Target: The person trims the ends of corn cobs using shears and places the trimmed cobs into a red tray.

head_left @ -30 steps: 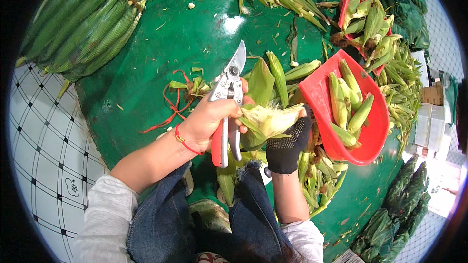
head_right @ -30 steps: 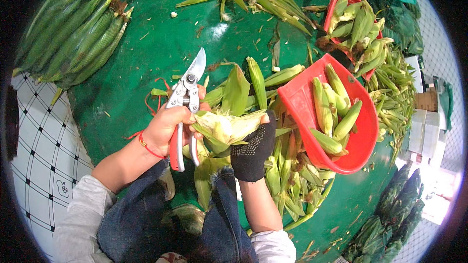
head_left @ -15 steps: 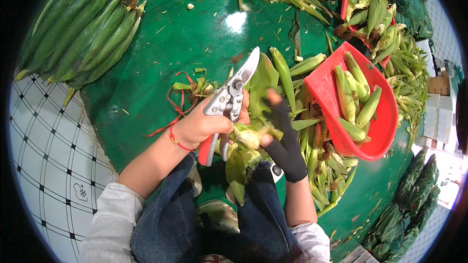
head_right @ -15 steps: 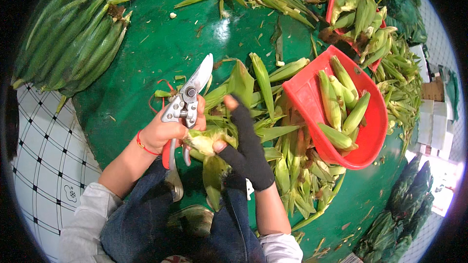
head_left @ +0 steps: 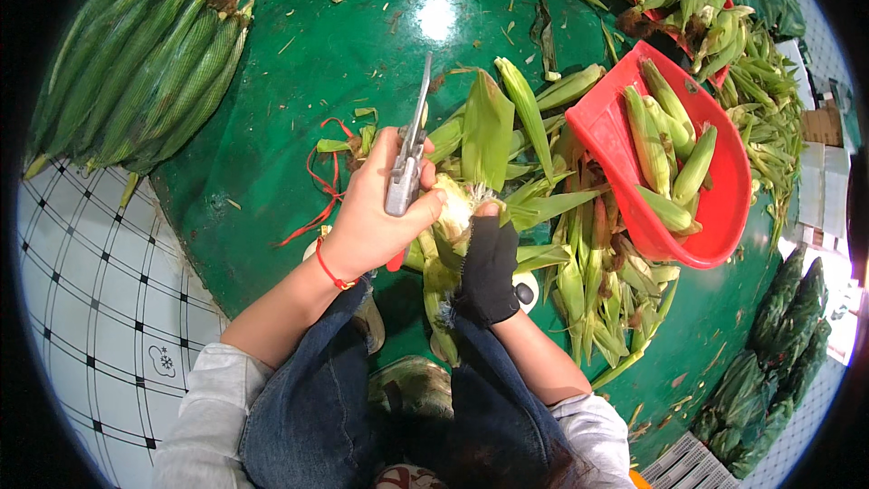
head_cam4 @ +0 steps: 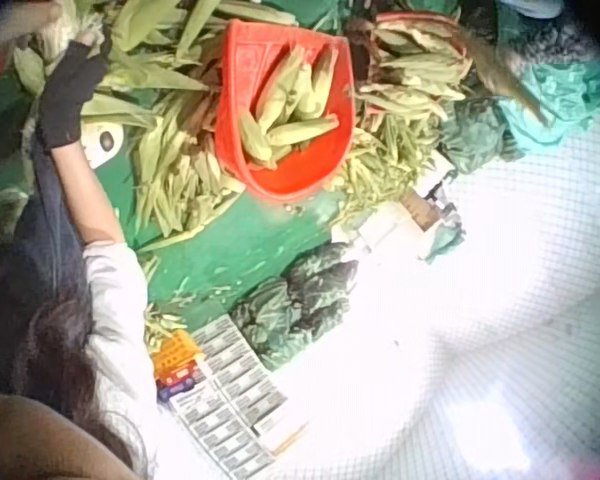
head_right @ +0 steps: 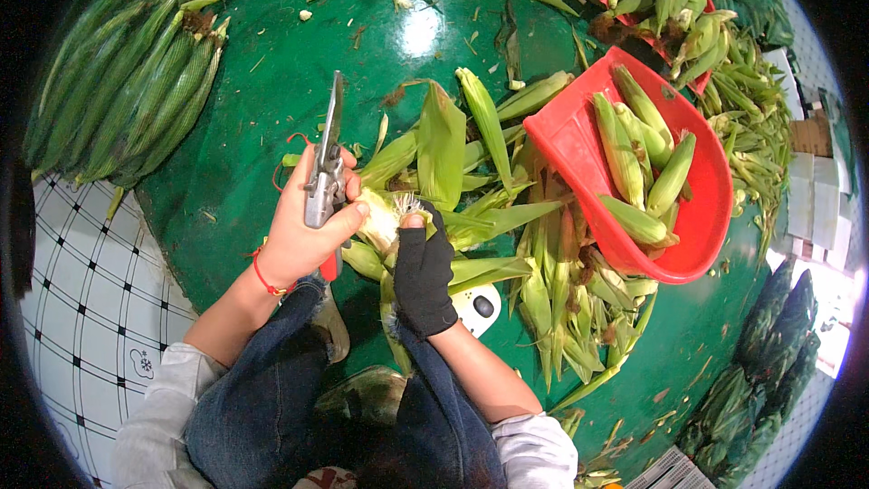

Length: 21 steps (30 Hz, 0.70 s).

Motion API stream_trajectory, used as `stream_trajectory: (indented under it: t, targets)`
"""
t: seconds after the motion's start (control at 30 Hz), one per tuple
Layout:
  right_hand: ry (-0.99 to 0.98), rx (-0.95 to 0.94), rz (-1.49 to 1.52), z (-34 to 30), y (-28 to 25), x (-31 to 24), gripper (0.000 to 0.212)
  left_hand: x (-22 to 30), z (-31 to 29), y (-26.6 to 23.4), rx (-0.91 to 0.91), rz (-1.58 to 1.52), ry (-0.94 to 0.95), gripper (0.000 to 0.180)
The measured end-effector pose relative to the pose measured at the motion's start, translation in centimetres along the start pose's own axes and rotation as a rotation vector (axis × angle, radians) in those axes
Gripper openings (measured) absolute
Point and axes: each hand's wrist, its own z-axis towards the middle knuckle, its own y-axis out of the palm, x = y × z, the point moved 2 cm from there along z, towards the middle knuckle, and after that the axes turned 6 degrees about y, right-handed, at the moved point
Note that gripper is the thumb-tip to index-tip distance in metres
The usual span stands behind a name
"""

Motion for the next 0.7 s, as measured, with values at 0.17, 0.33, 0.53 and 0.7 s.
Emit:
stream_trajectory:
  t: [0.17,0.33,0.53,0.7]
  targets:
    - [0.166,-0.038,0.115,0.1,-0.1,-0.2,0.052,0.7,-0.7,0.8,0.055,-0.232,-0.046,0.041]
    - [0.244,0.033,0.199,0.6,-0.1,0.7,0.05,0.0,-1.8,1.4,0.091,-0.011,0.243,0.042]
    - [0.12,-0.053,0.056,1.1,-1.2,0.4,0.051,0.8,-3.0,1.0,0.037,0.263,0.481,0.04]
    - [-0.01,0.063,0.025,0.0,-2.2,-2.0,0.035,1.8,-2.3,1.3,0.071,-0.24,-0.003,0.048]
